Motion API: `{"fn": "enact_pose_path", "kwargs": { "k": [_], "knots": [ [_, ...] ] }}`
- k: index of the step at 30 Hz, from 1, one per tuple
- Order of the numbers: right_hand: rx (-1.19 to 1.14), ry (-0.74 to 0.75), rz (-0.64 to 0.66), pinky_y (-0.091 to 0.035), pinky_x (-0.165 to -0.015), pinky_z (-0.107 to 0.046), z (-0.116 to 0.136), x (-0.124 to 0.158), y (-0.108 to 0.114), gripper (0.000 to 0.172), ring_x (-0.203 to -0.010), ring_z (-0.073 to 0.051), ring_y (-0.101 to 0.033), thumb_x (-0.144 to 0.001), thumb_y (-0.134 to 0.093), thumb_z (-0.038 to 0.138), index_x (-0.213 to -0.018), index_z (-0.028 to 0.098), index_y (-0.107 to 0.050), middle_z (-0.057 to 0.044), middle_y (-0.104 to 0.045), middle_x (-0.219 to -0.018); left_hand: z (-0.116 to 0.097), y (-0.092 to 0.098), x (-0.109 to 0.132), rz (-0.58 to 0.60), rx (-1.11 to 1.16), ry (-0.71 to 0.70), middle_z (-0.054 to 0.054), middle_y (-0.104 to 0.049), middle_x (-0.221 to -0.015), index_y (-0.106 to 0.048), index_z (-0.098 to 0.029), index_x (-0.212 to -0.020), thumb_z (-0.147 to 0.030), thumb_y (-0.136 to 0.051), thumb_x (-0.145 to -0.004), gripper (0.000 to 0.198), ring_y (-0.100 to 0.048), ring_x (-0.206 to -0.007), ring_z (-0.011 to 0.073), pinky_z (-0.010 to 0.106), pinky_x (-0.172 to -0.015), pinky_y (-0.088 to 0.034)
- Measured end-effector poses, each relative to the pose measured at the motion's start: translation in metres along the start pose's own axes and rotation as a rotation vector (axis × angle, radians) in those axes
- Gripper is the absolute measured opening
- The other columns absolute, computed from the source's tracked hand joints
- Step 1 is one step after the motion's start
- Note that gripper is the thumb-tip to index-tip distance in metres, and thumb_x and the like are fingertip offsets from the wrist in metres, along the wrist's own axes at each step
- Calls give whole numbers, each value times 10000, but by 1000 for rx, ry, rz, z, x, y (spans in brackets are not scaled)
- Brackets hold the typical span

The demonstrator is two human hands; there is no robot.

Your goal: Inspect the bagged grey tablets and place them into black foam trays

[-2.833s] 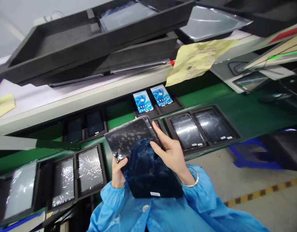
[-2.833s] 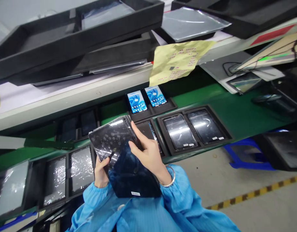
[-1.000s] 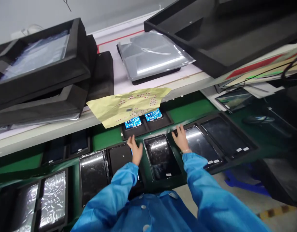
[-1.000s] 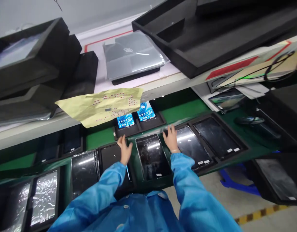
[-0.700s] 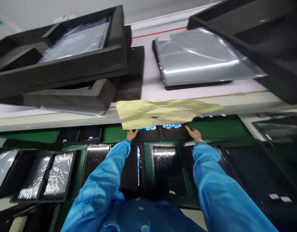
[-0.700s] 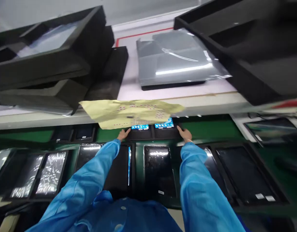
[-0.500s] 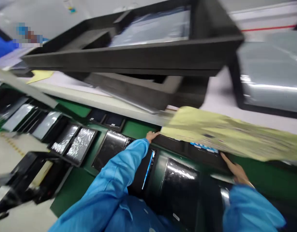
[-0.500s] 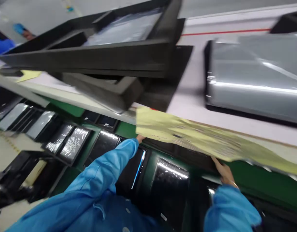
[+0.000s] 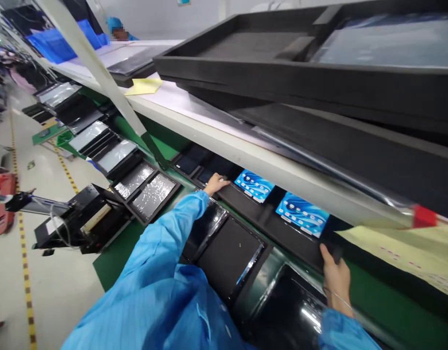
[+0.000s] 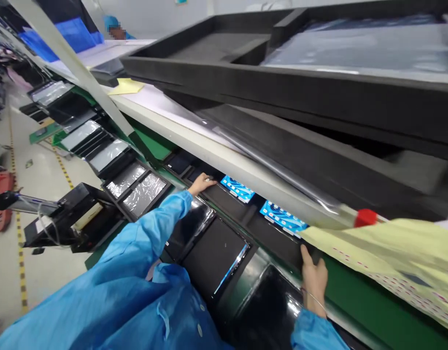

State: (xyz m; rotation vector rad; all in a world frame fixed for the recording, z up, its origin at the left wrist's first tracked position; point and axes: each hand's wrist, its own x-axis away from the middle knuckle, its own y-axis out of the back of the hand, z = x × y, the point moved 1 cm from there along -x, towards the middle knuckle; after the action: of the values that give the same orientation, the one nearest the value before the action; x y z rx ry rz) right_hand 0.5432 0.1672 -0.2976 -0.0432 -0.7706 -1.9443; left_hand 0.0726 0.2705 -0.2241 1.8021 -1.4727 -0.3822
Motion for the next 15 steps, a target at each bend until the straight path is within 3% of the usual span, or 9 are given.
{"fn": "enact_pose_path", "kwargs": {
  "k": [5,9,12,15],
  "knots": [
    [32,68,48,-539,-1056,-545,71,21,-139,484,-1204,-306,-662,-957,-721,514,-1282,160,-662,-119,-684,-1302,62,127,-53,-140,-119,3,113,-662,-1341,-649,-168,-1302,-383,-675,-993,377,-674,-1173,262,489,-994,-595],
    [47,139,82,-563,-1029,-525,116,43,-253,409,-1201,-288,-658,-1000,-698,449,-1301,176,-650,-101,-657,-1342,115,209,-101,-211,-184,4,121,-647,-1371,-643,-172,-1317,-374,-675,-992,384,-662,-1200,268,500,-1014,-585],
    [79,182,91,-572,-1019,-519,133,60,-316,405,-1198,-287,-657,-1008,-689,432,-1321,181,-640,-102,-646,-1359,150,243,-136,-213,-197,8,127,-637,-1390,-637,-171,-1329,-372,-677,-991,395,-655,-1217,273,507,-1023,-580],
    [154,208,82,-547,-1058,-544,139,72,-350,405,-1255,-298,-626,-1005,-694,408,-1341,190,-632,-115,-614,-1415,180,243,-161,-176,-182,52,128,-636,-1391,-636,-173,-1332,-372,-675,-993,395,-659,-1211,270,500,-1017,-585]
  ]
}}
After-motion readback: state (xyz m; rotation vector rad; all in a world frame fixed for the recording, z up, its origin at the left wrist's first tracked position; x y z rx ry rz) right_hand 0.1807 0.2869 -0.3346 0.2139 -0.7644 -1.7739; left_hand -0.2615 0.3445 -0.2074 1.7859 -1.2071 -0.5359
